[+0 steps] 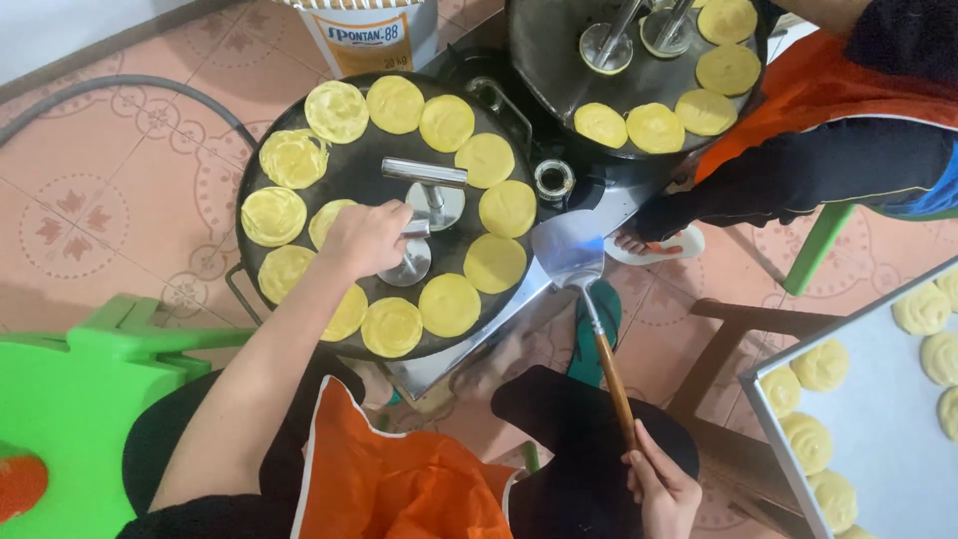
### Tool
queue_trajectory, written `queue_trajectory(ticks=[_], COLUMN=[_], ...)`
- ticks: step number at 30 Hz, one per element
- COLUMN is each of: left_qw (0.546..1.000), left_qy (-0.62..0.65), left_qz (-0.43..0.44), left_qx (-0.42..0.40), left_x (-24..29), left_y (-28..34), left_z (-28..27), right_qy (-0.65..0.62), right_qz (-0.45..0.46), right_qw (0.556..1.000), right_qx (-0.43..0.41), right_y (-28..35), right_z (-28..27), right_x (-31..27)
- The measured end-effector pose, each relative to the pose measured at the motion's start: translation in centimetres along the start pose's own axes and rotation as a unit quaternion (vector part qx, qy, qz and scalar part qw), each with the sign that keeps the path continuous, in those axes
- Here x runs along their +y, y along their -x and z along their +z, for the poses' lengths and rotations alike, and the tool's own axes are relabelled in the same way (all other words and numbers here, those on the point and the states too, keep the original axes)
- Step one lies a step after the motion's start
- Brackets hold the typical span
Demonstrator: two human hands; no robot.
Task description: Cooking small round pastries on a multi-cavity griddle using a metal press and a spatula.
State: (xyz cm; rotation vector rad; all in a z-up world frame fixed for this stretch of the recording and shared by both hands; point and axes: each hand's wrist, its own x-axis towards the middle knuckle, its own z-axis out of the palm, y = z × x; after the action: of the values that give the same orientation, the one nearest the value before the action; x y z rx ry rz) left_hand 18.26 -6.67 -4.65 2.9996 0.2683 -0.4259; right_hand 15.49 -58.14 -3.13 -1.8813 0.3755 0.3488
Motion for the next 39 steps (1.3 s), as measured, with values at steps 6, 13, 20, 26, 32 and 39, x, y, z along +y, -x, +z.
queue_trajectory(ticks=[6,13,20,26,32,39], left_qw=[0.996,0.997,0.993,0.992,0.993,0.966], left_qy=[-0.035,-0.032,-0.02,-0.001,0.012,0.152], left_qz=[0.033,0.038,0.051,0.077,0.079,0.06], left_qx=[0.081,0.056,0.1,0.099,0.081,0.198], left_x=[-0.4,-0.2,-0.5,-0.7,-0.7,0.2], left_y=[0.3,0.3,1.1,1.1,0.9,-1.1], left_z=[2.4,1.5,1.6,0.9,0.5,-4.8], right_qy=[0.023,0.023,0.055,0.048,0.013,0.121], right_qz=[0.011,0.002,-0.053,-0.049,-0.021,-0.02], right_qw=[1.0,1.0,0.997,0.997,0.999,0.991], right_qx=[-0.004,-0.006,-0.022,-0.017,-0.026,-0.043], right_y=[0.2,-0.2,-0.3,-0.4,0.3,-2.8], right_z=[-0.1,-0.2,-0.2,-0.1,3.3,8.4], right_x=[-0.9,0.1,0.5,0.0,-4.2,-5.6])
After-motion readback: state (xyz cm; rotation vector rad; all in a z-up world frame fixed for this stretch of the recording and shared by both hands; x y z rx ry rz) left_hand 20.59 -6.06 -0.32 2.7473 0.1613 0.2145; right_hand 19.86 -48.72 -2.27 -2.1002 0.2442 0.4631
